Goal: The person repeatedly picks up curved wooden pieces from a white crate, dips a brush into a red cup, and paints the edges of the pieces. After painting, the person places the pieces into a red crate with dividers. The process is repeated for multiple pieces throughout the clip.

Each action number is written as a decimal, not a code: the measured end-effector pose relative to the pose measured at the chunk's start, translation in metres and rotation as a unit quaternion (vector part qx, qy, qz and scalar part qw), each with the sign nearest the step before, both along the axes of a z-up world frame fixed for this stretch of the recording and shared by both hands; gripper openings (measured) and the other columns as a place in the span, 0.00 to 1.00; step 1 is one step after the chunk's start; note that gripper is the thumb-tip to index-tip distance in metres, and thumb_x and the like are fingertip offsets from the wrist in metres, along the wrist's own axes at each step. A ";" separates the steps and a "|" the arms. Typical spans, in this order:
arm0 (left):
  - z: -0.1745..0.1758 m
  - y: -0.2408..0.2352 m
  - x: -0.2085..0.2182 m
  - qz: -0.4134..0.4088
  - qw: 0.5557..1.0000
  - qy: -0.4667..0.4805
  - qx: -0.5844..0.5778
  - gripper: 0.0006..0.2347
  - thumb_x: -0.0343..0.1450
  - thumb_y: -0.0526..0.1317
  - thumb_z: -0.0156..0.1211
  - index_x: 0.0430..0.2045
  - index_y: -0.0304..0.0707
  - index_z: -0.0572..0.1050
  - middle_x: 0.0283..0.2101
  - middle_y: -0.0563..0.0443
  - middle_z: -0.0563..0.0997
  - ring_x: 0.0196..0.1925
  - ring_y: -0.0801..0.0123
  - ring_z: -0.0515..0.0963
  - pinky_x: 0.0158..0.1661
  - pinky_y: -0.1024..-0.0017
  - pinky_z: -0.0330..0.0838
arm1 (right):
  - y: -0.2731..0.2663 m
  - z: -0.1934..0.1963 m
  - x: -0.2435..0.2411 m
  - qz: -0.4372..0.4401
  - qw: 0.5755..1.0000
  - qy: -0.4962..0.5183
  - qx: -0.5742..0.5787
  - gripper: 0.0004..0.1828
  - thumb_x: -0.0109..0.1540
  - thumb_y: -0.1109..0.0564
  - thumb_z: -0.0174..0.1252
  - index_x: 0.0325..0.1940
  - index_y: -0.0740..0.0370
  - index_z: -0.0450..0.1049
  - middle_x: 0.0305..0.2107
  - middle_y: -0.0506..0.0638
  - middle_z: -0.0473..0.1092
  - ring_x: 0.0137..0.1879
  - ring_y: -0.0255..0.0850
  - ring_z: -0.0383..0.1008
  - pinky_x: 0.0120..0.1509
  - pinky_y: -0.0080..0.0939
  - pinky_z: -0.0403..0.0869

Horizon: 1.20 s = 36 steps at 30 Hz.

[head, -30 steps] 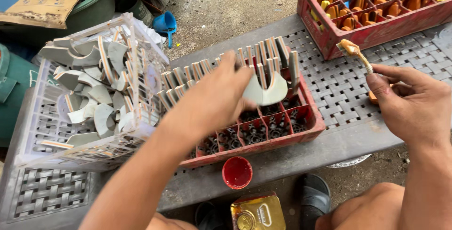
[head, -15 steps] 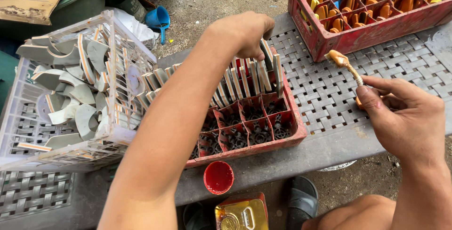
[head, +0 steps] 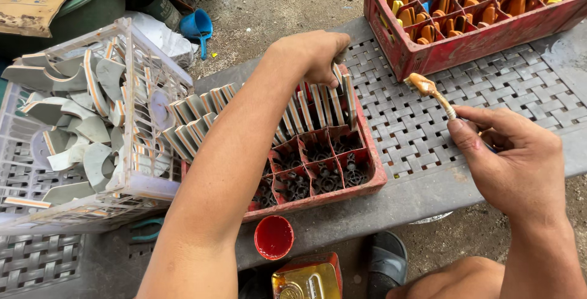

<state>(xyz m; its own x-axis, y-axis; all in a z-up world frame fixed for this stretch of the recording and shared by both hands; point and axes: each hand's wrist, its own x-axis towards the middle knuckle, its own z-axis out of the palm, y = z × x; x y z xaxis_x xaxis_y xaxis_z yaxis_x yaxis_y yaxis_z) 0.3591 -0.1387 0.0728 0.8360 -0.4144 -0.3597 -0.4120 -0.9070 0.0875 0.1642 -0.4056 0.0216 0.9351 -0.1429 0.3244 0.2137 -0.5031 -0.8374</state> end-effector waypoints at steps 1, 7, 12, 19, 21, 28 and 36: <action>-0.002 0.000 0.001 -0.005 1.000 -0.003 -0.005 0.25 0.62 0.44 0.77 0.49 0.41 0.71 0.50 0.48 0.82 0.55 0.57 0.80 0.51 0.60 0.75 | -0.001 -0.001 0.000 -0.001 1.000 0.004 0.003 0.13 0.66 0.58 0.67 0.55 0.60 0.81 0.34 0.46 0.76 0.35 0.28 0.71 0.38 0.28 0.69; -0.004 -0.004 -0.006 0.009 1.000 -0.004 0.002 0.28 0.62 0.44 0.77 0.53 0.42 0.67 0.52 0.45 0.80 0.57 0.52 0.78 0.53 0.58 0.74 | 0.005 0.002 0.003 -0.002 1.000 0.023 -0.010 0.14 0.65 0.58 0.67 0.55 0.60 0.82 0.30 0.46 0.75 0.32 0.28 0.69 0.36 0.29 0.68; -0.016 -0.016 -0.022 0.004 0.999 -0.002 0.050 0.30 0.62 0.40 0.77 0.55 0.37 0.64 0.50 0.38 0.80 0.54 0.44 0.80 0.51 0.54 0.76 | 0.007 0.003 0.004 0.016 1.000 0.011 0.004 0.14 0.63 0.58 0.66 0.53 0.61 0.81 0.30 0.43 0.75 0.33 0.26 0.68 0.36 0.27 0.67; -0.018 -0.018 -0.015 -0.003 1.000 -0.018 0.018 0.32 0.59 0.40 0.79 0.53 0.37 0.63 0.50 0.39 0.80 0.54 0.46 0.79 0.49 0.54 0.76 | 0.005 0.005 -0.001 0.004 0.999 0.030 -0.022 0.14 0.64 0.57 0.67 0.54 0.59 0.82 0.25 0.46 0.72 0.30 0.28 0.65 0.33 0.30 0.65; -0.013 -0.021 -0.010 -0.012 1.000 -0.016 0.018 0.30 0.60 0.41 0.79 0.52 0.38 0.65 0.51 0.40 0.79 0.55 0.47 0.79 0.50 0.55 0.76 | 0.003 0.005 -0.002 -0.002 0.999 0.032 -0.025 0.14 0.64 0.57 0.67 0.54 0.59 0.82 0.25 0.45 0.72 0.30 0.28 0.66 0.34 0.30 0.65; 0.005 -0.035 0.008 -0.033 0.993 -0.008 0.116 0.28 0.63 0.41 0.77 0.55 0.39 0.68 0.50 0.47 0.81 0.54 0.56 0.81 0.51 0.59 0.77 | 0.000 0.003 -0.003 -0.004 0.998 0.039 -0.045 0.15 0.65 0.56 0.67 0.55 0.59 0.81 0.30 0.47 0.76 0.33 0.29 0.70 0.37 0.30 0.69; -0.019 -0.028 0.013 -0.058 0.992 -0.034 0.106 0.28 0.59 0.41 0.80 0.52 0.38 0.74 0.51 0.43 0.82 0.54 0.53 0.82 0.50 0.59 0.78 | 0.002 0.002 -0.004 0.003 0.999 0.039 -0.037 0.14 0.66 0.57 0.67 0.56 0.58 0.82 0.30 0.47 0.75 0.33 0.29 0.67 0.37 0.30 0.67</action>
<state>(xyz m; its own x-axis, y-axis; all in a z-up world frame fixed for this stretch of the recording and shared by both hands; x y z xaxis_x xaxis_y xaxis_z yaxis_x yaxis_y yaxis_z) 0.3724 -0.1670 0.0535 0.8117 -0.4312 -0.3939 -0.5139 -0.8478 -0.1310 0.1606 -0.4041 0.0232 0.9589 -0.1156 0.2592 0.1518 -0.5630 -0.8124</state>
